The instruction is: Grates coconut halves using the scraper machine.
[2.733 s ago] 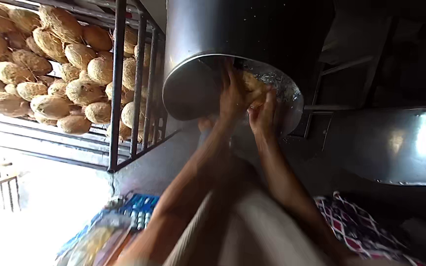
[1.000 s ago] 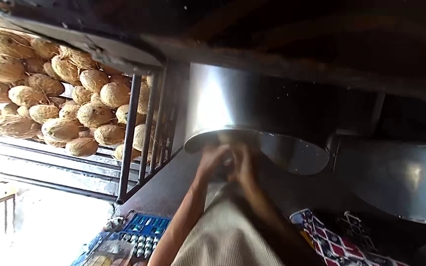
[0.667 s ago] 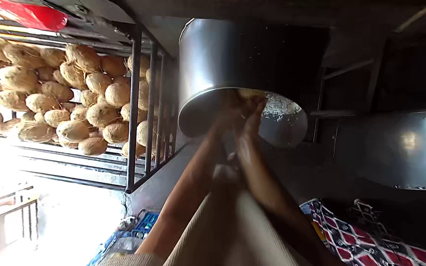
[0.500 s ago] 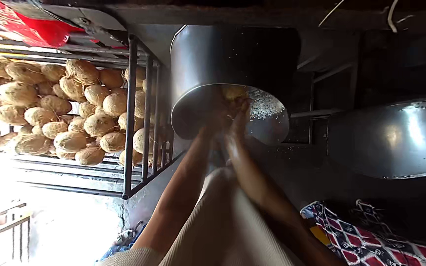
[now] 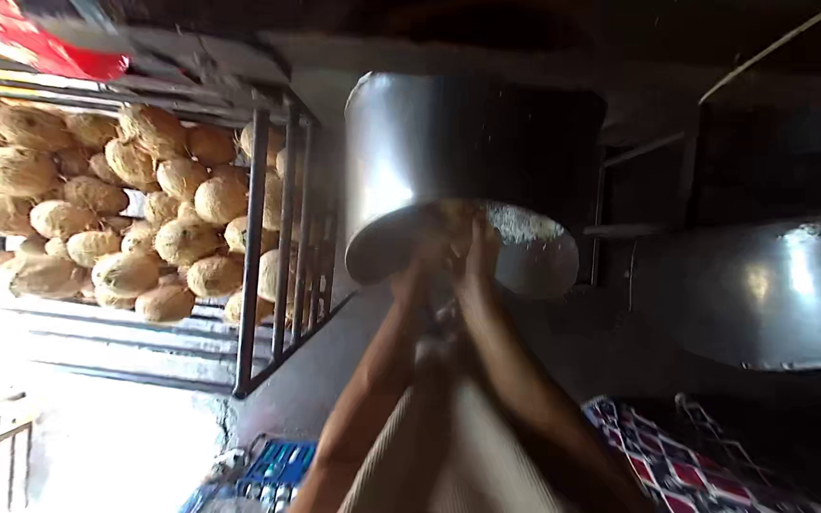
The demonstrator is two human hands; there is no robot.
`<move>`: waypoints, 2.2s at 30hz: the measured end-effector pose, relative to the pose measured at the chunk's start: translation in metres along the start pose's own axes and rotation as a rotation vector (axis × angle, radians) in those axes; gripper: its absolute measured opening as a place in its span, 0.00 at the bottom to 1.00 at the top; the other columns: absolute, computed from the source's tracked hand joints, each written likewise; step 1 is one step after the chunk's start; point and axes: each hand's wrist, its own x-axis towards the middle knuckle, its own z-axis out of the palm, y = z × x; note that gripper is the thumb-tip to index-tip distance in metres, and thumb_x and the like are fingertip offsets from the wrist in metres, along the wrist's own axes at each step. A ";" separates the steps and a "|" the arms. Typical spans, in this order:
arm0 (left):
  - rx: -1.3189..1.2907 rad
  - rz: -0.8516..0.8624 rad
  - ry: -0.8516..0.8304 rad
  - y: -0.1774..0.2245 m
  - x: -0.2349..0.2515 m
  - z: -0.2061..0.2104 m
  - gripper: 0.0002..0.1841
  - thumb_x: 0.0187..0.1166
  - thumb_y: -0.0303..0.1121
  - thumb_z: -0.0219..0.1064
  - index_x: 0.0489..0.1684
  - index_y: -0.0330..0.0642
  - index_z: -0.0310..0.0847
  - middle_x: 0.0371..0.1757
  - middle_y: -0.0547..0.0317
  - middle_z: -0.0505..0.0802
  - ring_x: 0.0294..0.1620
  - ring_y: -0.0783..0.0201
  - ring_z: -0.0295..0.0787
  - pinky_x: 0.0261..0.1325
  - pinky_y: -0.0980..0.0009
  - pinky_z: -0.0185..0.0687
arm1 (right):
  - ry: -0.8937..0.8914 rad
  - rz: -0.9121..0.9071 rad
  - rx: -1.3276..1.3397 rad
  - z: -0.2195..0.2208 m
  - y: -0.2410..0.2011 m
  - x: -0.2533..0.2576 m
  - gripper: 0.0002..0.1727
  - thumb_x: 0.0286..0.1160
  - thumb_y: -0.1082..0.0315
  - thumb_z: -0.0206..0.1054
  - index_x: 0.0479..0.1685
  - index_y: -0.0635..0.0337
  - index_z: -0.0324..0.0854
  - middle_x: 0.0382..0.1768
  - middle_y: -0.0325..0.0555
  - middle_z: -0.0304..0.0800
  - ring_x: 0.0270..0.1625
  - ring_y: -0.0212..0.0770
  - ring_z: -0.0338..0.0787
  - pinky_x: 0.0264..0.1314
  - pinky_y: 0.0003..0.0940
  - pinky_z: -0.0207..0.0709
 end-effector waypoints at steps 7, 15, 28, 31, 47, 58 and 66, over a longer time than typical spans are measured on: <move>-0.013 0.112 0.033 0.004 0.016 0.015 0.53 0.70 0.59 0.74 0.94 0.67 0.40 0.77 0.50 0.81 0.64 0.48 0.86 0.57 0.45 0.86 | -0.008 0.058 0.010 -0.005 -0.016 0.011 0.34 0.82 0.48 0.67 0.84 0.40 0.58 0.62 0.49 0.84 0.56 0.49 0.89 0.51 0.50 0.87; -0.197 0.177 0.072 -0.019 0.043 0.030 0.56 0.70 0.63 0.73 0.94 0.57 0.37 0.77 0.44 0.79 0.63 0.52 0.87 0.60 0.48 0.87 | -0.030 -0.018 -0.155 -0.014 -0.021 0.020 0.45 0.75 0.49 0.74 0.89 0.40 0.51 0.61 0.53 0.84 0.51 0.51 0.91 0.47 0.51 0.89; -0.331 0.148 0.065 -0.002 -0.001 -0.013 0.33 0.77 0.49 0.70 0.76 0.39 0.69 0.51 0.56 0.92 0.48 0.67 0.91 0.53 0.65 0.90 | -0.112 -0.148 -0.095 -0.001 -0.009 -0.015 0.36 0.76 0.69 0.69 0.83 0.52 0.57 0.59 0.49 0.84 0.51 0.44 0.90 0.49 0.45 0.90; -0.218 0.098 0.003 0.011 0.014 0.016 0.35 0.78 0.50 0.69 0.84 0.52 0.63 0.58 0.53 0.89 0.49 0.63 0.87 0.51 0.61 0.86 | 0.034 -0.042 -0.050 -0.009 -0.020 0.012 0.35 0.84 0.57 0.66 0.87 0.39 0.53 0.65 0.52 0.82 0.53 0.51 0.90 0.49 0.51 0.89; -0.126 0.074 0.052 0.032 -0.004 0.017 0.58 0.65 0.72 0.71 0.93 0.66 0.34 0.77 0.42 0.78 0.62 0.46 0.87 0.54 0.44 0.89 | 0.041 -0.087 0.061 -0.003 -0.043 -0.013 0.41 0.78 0.52 0.72 0.88 0.36 0.53 0.68 0.54 0.81 0.54 0.56 0.89 0.45 0.53 0.88; -0.483 -0.056 -0.110 -0.054 0.035 0.000 0.41 0.80 0.73 0.47 0.81 0.52 0.70 0.63 0.50 0.89 0.57 0.53 0.89 0.57 0.51 0.89 | -0.093 -0.371 -0.421 -0.048 0.021 0.034 0.62 0.65 0.50 0.82 0.95 0.50 0.38 0.85 0.58 0.64 0.76 0.51 0.80 0.71 0.51 0.83; -0.479 0.124 0.030 -0.059 -0.007 -0.038 0.40 0.88 0.64 0.37 0.71 0.34 0.72 0.55 0.50 0.91 0.55 0.61 0.89 0.59 0.58 0.88 | -0.163 -0.321 -0.441 -0.036 0.048 -0.010 0.58 0.61 0.60 0.81 0.92 0.63 0.44 0.83 0.61 0.66 0.78 0.47 0.77 0.76 0.43 0.80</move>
